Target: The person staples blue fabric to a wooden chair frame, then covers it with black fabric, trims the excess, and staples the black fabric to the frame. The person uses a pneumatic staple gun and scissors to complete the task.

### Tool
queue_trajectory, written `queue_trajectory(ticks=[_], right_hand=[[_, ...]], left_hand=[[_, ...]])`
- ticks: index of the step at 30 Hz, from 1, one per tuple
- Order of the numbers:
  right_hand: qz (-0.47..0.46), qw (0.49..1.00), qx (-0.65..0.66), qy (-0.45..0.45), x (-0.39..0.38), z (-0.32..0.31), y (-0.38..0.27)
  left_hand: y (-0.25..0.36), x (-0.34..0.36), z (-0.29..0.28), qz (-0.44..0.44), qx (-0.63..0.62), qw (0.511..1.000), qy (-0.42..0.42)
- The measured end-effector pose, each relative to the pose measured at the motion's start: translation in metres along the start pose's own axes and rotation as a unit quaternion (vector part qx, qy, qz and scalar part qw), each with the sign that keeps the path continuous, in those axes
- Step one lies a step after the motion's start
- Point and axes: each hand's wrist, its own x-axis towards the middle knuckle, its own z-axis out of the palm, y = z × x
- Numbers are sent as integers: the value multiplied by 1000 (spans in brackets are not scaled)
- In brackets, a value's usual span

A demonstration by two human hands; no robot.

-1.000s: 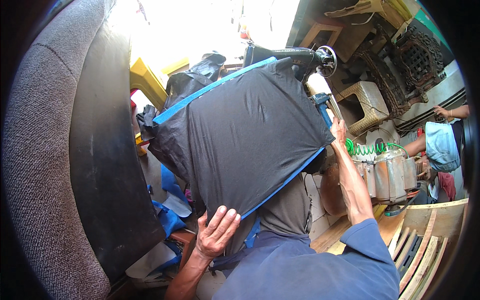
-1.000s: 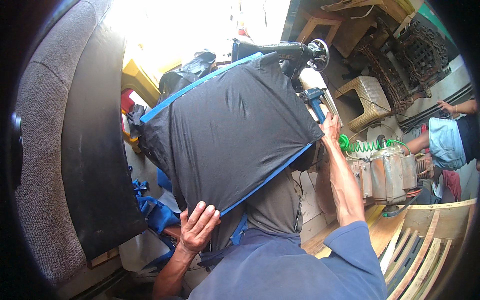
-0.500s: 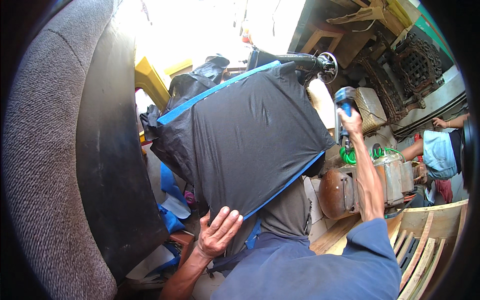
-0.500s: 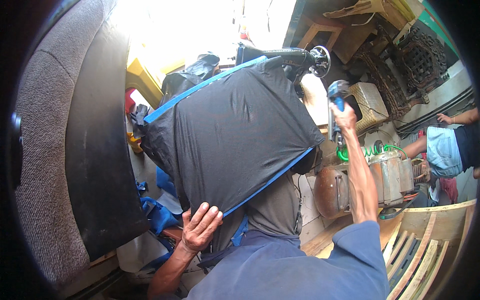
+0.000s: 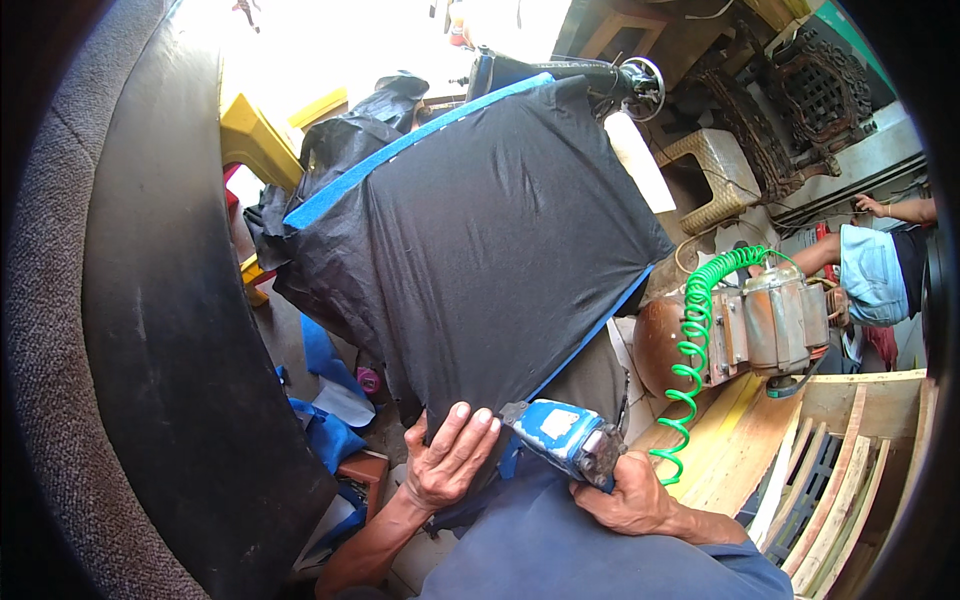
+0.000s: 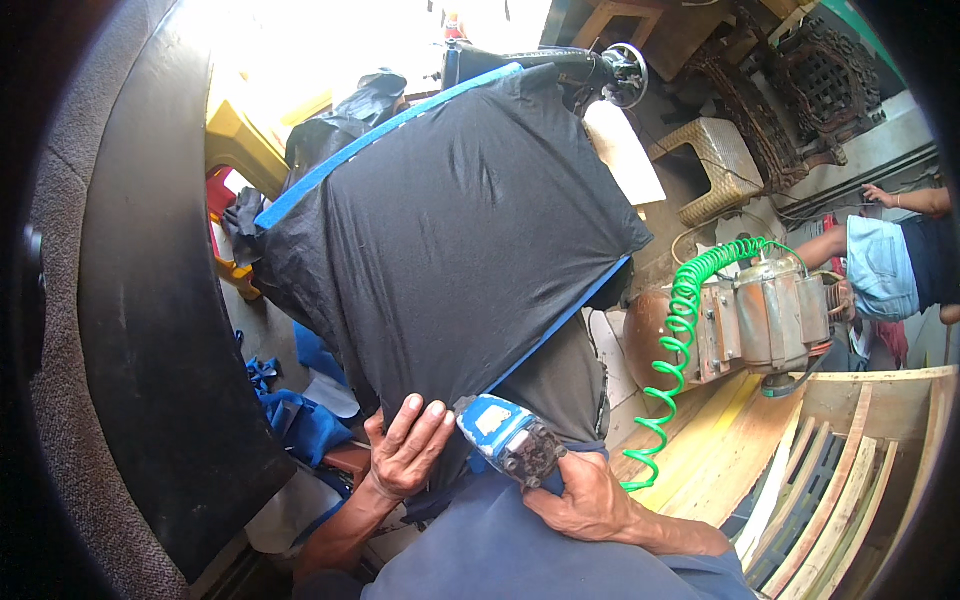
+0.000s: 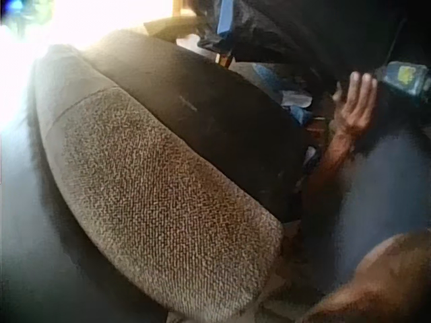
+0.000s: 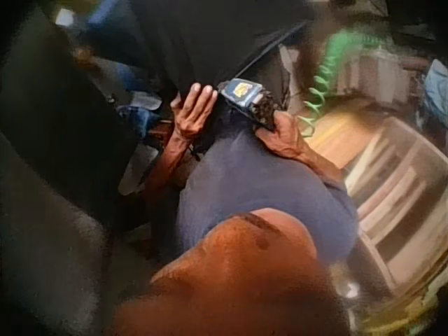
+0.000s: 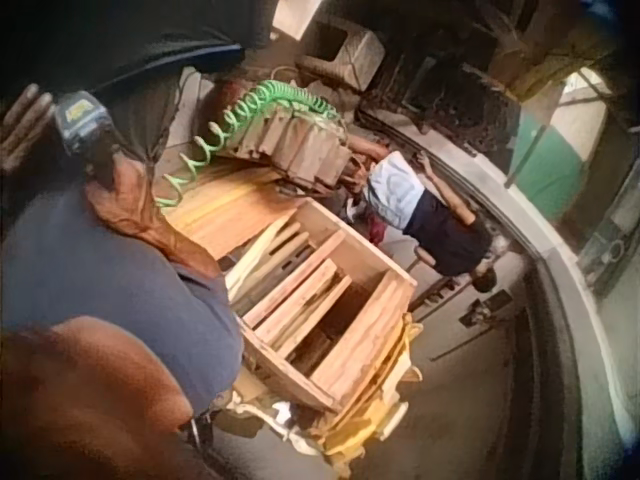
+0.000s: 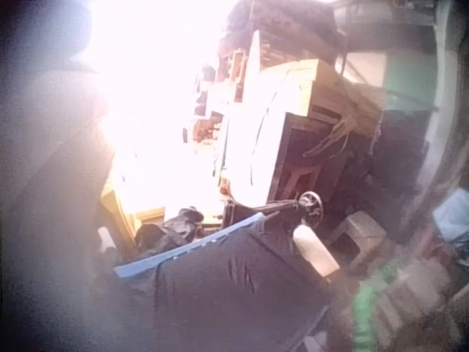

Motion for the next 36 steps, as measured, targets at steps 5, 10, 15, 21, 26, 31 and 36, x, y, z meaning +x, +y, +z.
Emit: queue_trajectory(ticks=[5,10,15,21,26,31,36], right_hand=[[28,998,-13,-50,1,-5,-15],[42,997,-21,-57,1,-2,-17],[25,999,-5,-33,1,-13,-16],[-51,989,-102,-97,-6,-66,21],[-115,927,-300,-195,0,-34,57],[-100,940,-175,-275,14,-27,80],[-194,972,-86,-100,67,-83,52]], left_hand=[[3,-3,-1,6,21,1000,-1],[1,0,2,9,13,1000,4],[1,5,-1,2,11,1000,7],[1,-2,-6,-28,0,1000,5],[-2,8,-12,-25,0,1000,-8],[15,48,-36,-48,87,994,-36],[31,126,-33,-165,63,980,-96]])
